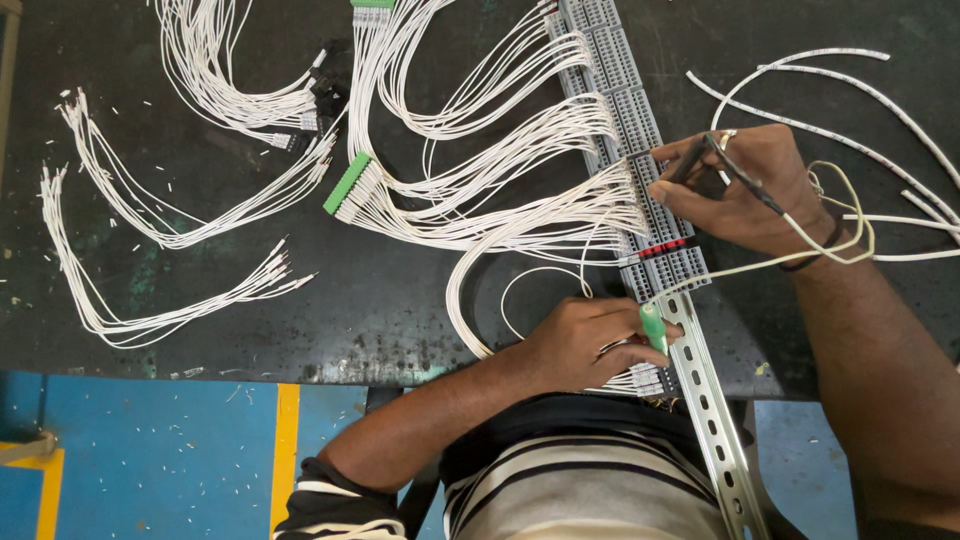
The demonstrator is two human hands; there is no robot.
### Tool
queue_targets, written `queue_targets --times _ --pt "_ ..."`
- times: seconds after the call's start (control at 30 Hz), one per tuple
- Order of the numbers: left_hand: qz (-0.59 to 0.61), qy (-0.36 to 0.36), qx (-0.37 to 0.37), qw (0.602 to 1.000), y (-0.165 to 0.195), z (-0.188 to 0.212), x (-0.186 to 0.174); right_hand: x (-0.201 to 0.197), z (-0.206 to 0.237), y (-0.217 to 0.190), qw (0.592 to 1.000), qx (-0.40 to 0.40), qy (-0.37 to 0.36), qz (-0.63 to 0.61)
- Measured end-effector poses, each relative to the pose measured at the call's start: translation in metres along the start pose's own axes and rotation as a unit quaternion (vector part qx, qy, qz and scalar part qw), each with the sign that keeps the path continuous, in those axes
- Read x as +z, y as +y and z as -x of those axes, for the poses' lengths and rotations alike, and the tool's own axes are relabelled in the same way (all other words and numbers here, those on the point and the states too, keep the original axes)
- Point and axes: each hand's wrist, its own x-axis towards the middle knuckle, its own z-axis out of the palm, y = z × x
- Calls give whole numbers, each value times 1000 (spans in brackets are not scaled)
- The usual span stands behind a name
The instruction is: The person inserts stripped white wire ends into terminal blocks mounted on a DIN rail, pressing each wire into its slot and using a green-handled screwdriver to tighten the terminals. They work through rows of terminals, occasionally repositioning the wire bundle and adjusting wires before tightening.
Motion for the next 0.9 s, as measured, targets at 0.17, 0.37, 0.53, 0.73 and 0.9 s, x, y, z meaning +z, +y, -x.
queue_targets --times 0.17,0.37,0.53,0.73,0.9 --pt "13 -1 -5 1000 1 -2 -1 -1 -1 1 1000 3 -3 27" --pt "6 -5 -9 1000 3 -2 -1 0 -2 0 1000 19 3 14" --pt "0 -13 -11 1000 3 -3 -3 -1 -6 -3 999 -5 4 37" --pt "13 -4 -11 1000 4 -2 -5 -1 -2 -6 990 129 -25 54" --pt "8 0 0 1000 3 -1 -6 1 -3 -3 1000 20 -3 14"
